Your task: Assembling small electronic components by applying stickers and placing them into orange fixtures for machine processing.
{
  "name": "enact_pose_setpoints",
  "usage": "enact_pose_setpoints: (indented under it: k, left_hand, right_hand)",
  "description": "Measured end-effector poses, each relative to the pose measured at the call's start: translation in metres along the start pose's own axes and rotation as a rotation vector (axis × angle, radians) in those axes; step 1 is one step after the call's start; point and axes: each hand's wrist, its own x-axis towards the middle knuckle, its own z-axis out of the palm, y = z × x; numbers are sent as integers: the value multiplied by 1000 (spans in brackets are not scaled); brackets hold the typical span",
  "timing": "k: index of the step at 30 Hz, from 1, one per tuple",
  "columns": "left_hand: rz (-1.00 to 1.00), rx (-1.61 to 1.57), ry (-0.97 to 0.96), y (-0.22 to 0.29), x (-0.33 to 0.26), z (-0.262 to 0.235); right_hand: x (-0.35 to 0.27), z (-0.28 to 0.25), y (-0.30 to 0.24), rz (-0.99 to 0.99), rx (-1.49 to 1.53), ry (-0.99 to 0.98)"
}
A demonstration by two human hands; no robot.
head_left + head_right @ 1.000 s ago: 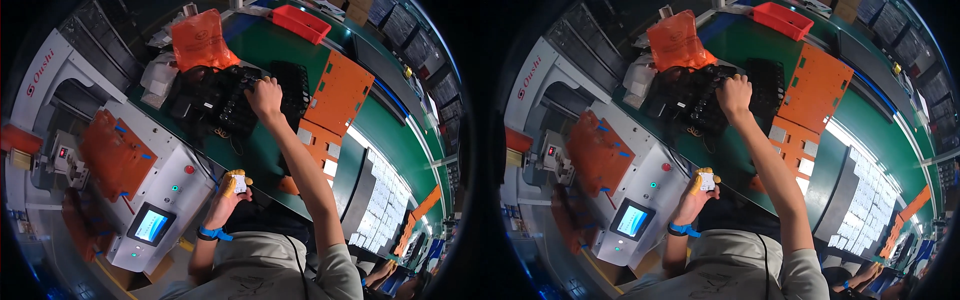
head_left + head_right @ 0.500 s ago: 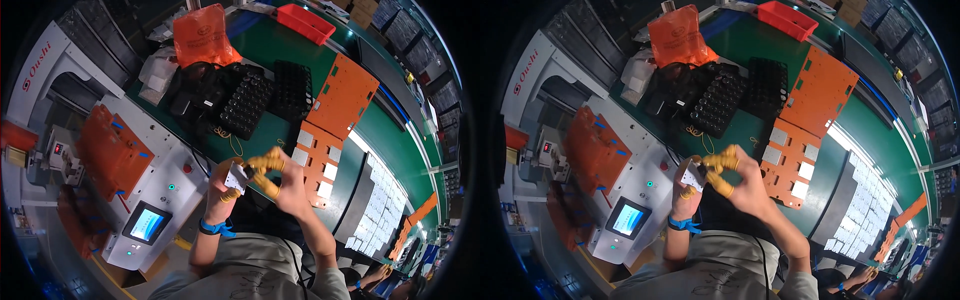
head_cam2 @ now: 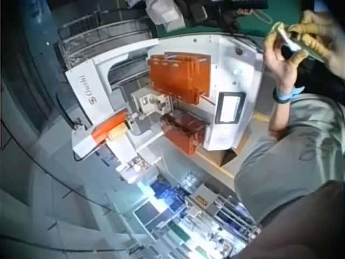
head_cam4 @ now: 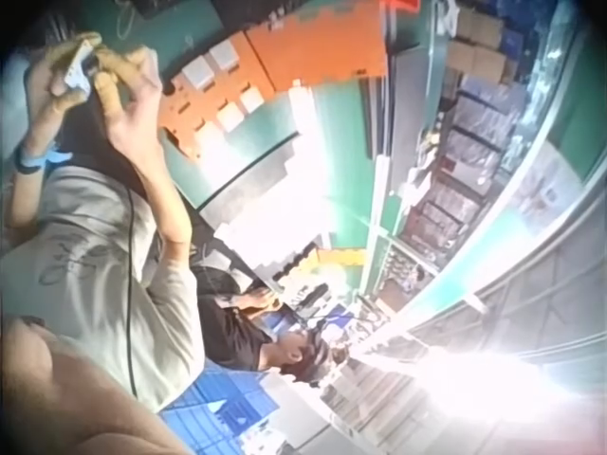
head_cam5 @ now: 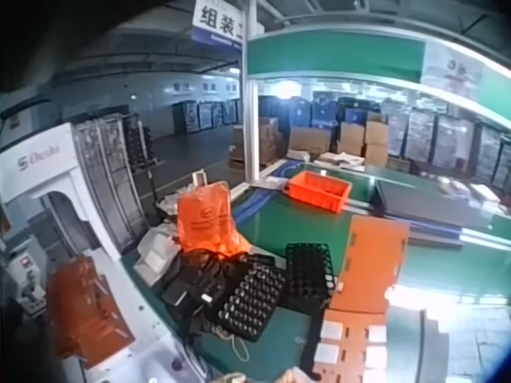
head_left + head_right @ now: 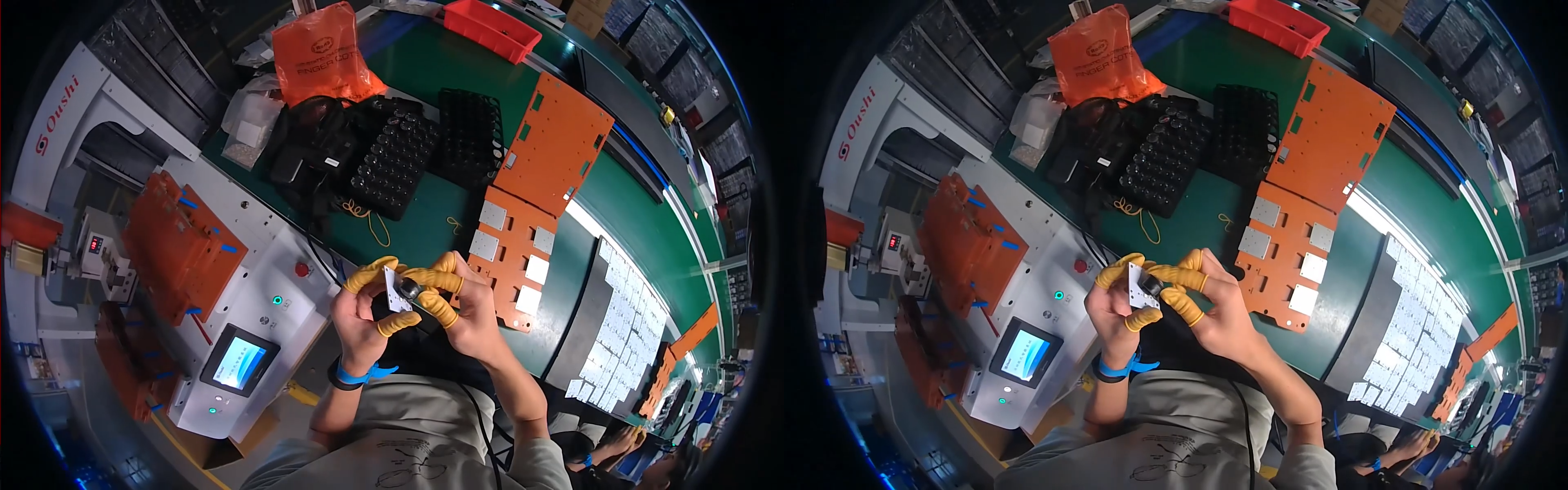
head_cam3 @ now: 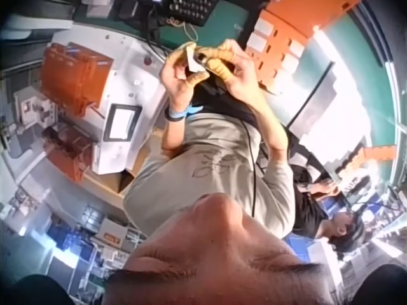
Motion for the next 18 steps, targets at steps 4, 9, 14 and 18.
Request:
enact_pose_setpoints:
  k: [4,9,14,18]
  left_hand:
    - [67,46,34,-2,-1,1]
    - [50,97,24,-3,-6,3]
    - [-62,-39,-29,-11,-8,8]
    - [-184,-188,-65,-24,-11,2]
  right_hand:
    - [0,-4,-8,-116,-293,-17]
    - [-4,-9,-12,-272,-472,-29]
    - [-9,-18,-10,-390,-594,-38]
    - [-18,-19,-9,-346,-532,-60]
